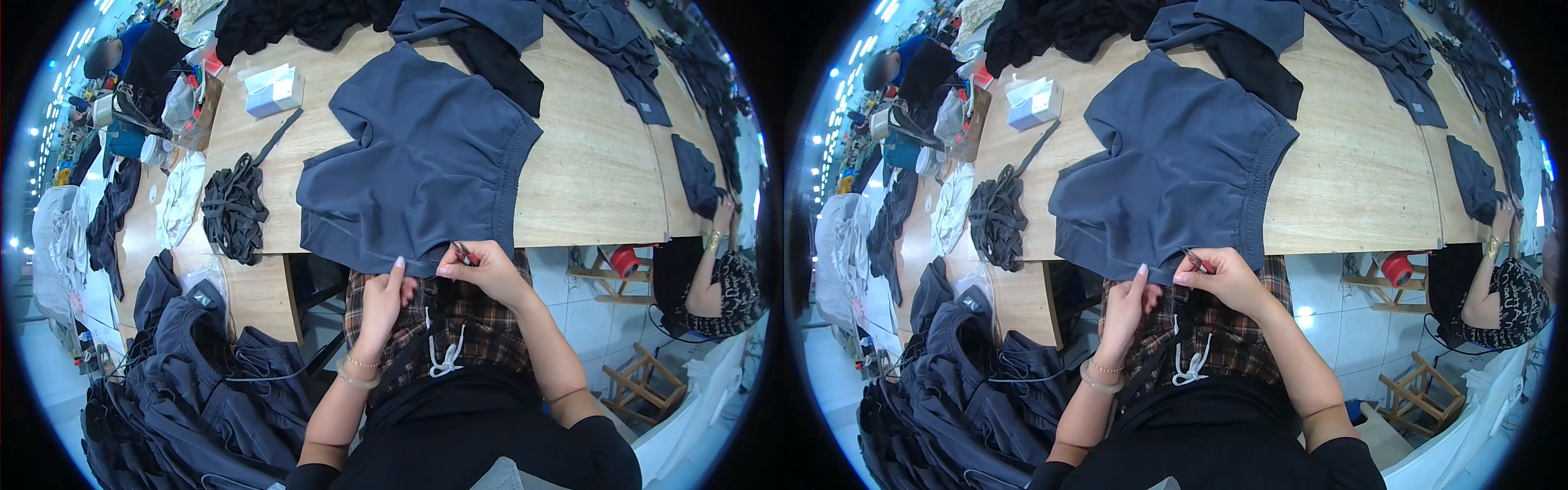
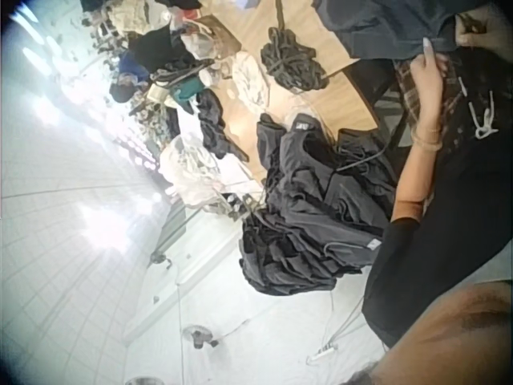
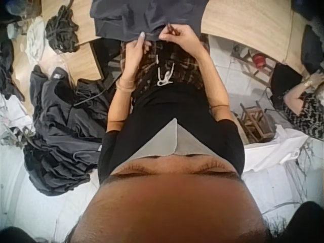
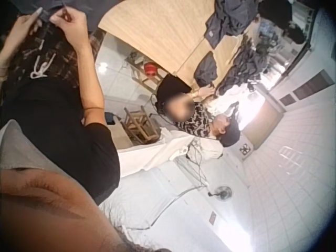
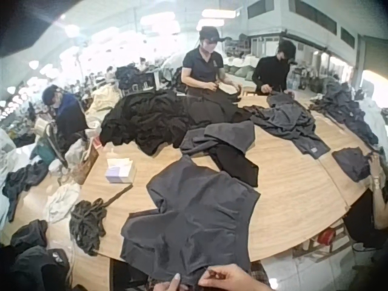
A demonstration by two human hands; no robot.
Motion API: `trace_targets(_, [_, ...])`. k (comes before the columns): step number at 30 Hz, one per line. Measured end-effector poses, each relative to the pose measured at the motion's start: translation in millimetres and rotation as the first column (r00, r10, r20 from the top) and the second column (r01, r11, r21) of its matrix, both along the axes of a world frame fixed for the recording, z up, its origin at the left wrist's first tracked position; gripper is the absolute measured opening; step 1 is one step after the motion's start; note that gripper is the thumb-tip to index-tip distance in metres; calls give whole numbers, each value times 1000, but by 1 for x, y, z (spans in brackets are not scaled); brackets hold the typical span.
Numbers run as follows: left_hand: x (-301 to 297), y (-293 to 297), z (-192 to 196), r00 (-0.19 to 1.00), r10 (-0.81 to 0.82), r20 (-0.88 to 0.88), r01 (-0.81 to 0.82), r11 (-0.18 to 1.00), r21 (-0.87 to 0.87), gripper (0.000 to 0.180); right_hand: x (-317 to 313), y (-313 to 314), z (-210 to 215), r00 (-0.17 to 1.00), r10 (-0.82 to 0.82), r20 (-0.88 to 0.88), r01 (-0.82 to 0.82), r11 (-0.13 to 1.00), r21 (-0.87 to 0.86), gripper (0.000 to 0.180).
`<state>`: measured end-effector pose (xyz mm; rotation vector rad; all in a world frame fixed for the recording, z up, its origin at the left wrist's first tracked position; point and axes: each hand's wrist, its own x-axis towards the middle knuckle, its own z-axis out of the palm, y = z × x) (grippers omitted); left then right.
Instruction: The person uses a small red-handled tool to trim loose threads and excess fabric from the seams and waistband of a pair of dark grey shorts. The person repeatedly lifts and turns the garment to access different areas for trimming.
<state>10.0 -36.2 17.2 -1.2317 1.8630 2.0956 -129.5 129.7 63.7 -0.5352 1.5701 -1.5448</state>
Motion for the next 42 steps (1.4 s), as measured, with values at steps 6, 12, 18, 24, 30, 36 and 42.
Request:
trace_targets(6, [10,19,59,1000,15,-4,-13,964,264,36,13,10,22,988,155,-4,-155,988,23,15])
trace_targets(12, [1,28,22,968,225,-110,-182,933,309,18,21,13,18,955,288,-77,-260,931,257,22])
trace_targets(18, [15,23,13,974,115,-193,-100,991,85,14,4,19,-5,949,41,312,-149,931,332,54])
trace_targets(24, [13,25,14,963,119,-243,-107,992,60,13,13,-4,-25,945,94,312,-213,903,374,52])
trace_targets(30, [15,26,15,961,99,-257,-92,995,39,12,18,-15,-34,943,43,329,-163,924,347,49])
trace_targets(36, [18,21,14,963,45,-266,-43,999,15,11,18,-13,-26,931,-1,364,-112,950,291,46])
trace_targets(42, [47,-40,10,996,34,-83,-81,743,-664,37,-6,25,7,858,-474,200,428,873,233,40])
